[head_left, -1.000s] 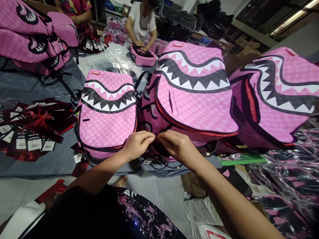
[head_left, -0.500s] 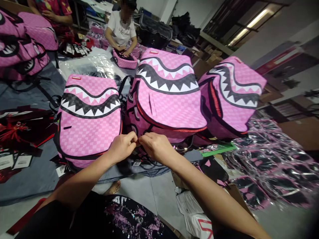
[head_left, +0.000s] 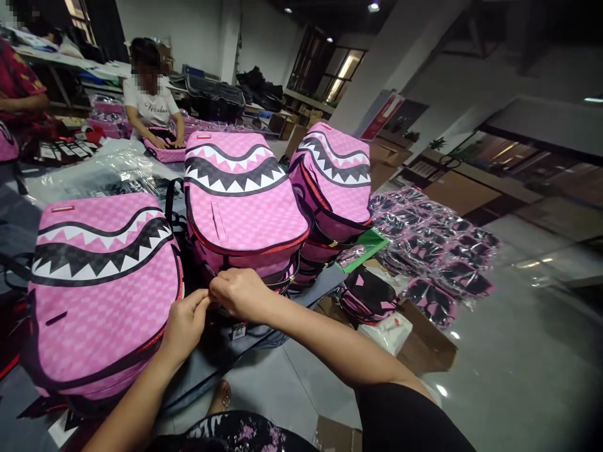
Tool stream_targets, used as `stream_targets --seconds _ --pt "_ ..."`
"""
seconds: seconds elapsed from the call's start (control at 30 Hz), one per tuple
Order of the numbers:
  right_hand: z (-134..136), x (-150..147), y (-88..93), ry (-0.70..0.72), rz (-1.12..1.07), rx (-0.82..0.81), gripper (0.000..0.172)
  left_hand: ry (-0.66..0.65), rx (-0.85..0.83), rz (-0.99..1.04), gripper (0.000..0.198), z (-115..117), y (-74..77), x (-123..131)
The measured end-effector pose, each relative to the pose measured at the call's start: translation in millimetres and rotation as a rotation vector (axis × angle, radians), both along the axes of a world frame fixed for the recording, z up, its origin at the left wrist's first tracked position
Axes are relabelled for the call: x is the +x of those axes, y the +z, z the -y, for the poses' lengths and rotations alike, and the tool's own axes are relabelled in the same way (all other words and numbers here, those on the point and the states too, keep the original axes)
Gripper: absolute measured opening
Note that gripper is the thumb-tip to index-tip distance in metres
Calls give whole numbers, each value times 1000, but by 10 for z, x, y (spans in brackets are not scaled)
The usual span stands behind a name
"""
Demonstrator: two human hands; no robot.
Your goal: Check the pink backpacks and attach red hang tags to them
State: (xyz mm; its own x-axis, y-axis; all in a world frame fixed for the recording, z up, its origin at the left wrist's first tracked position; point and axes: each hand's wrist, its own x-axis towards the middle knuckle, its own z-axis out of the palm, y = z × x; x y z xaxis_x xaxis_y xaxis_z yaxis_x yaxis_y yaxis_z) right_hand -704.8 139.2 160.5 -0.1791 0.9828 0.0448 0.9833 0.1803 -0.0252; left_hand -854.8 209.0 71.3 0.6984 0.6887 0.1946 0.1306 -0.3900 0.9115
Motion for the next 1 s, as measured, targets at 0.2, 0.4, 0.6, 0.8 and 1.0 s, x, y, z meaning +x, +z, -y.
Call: stream_targets --seconds 0.2,0.4,0.6,0.8,1.0 --pt "30 4 1 -1 -100 46 13 118 -201 90 23 34 39 50" --pt "102 32 -21 -6 -241 104 7 189 57 -28 20 57 162 -10" --pt "129 68 -47 31 -320 126 1 36 56 -57 21 83 293 -35" --pt "147 74 -116 16 -394 170 7 -7 134 -122 17 103 384 -96" --pt "176 72 -131 28 -420 182 8 112 265 -236 13 123 469 -97"
